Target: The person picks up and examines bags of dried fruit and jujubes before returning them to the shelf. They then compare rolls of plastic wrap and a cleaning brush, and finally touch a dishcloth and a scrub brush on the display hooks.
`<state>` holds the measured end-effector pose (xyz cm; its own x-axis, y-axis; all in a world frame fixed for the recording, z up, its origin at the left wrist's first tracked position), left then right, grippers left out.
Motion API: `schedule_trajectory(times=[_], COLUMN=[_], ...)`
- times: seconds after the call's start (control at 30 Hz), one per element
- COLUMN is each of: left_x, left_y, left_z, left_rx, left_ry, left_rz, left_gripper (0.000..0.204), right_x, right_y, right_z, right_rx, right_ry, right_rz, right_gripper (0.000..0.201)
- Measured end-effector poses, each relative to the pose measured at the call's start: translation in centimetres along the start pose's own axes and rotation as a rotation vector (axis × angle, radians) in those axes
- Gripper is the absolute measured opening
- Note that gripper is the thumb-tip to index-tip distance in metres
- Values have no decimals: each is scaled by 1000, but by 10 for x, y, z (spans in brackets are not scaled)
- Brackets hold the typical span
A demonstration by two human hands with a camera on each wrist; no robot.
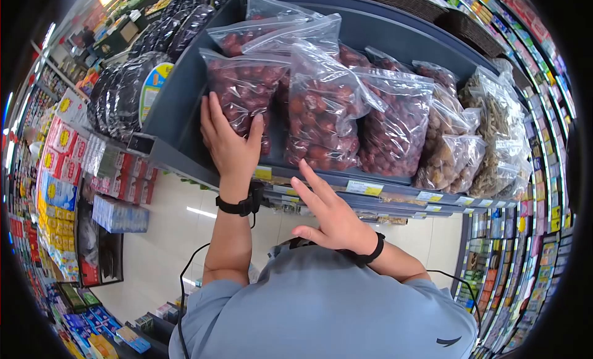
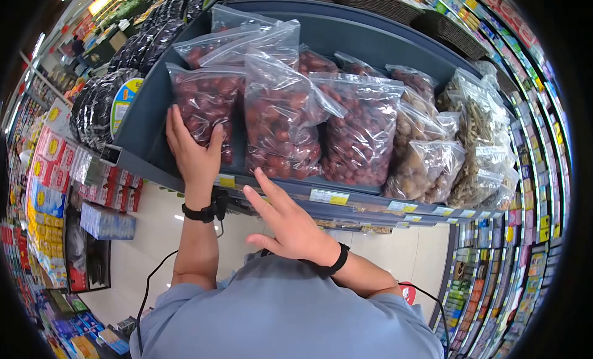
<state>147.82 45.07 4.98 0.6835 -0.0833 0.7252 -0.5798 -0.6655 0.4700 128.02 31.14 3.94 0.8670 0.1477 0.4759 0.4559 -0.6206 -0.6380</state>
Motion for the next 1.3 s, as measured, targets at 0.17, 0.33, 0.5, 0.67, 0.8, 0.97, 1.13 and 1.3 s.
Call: schedule_trajectory(times=[0.17, 0.33, 0.5, 0.67, 0.8, 0.97, 1.13, 1.3], left_x=[-9, -39, -53, -55, -56, -54, -55, -55], left_y=[15, 37, 52, 58, 58, 58, 49, 49], left_z=[-13, -22, 7, 29, 30, 28, 29, 29], left_rx=[-13, -269, -485, -434, -431, -448, -498, -515], left_ry=[-21, -44, -136, -148, -134, -102, -92, -72], left_rz=[99, 215, 329, 419, 409, 384, 335, 348], left_gripper=[94, 69, 55, 51, 53, 54, 52, 47], right_x=[-14, -29, -24, -7, 4, 2, -4, -11], right_y=[3, 10, 27, 44, 41, 46, 49, 52], right_z=[-18, -67, -96, -100, -106, -104, -101, -100], right_rx=[-42, -343, -701, -820, -779, -803, -710, -645], right_ry=[163, 586, 727, 663, 669, 687, 831, 866], right_rz=[-49, 8, 333, 449, 525, 464, 365, 348], right_gripper=[59, 28, 68, 104, 105, 98, 79, 77])
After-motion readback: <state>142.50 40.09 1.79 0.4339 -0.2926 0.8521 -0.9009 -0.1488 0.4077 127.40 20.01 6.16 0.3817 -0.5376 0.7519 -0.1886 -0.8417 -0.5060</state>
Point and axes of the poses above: each hand's wrist, its own x-axis towards the middle knuckle, its own z-axis out of the palm, y = z × x, the point moved 2 cm from there along x, towards the middle knuckle, and after that the axes turned 3 degrees about y, right-handed, at the moved point
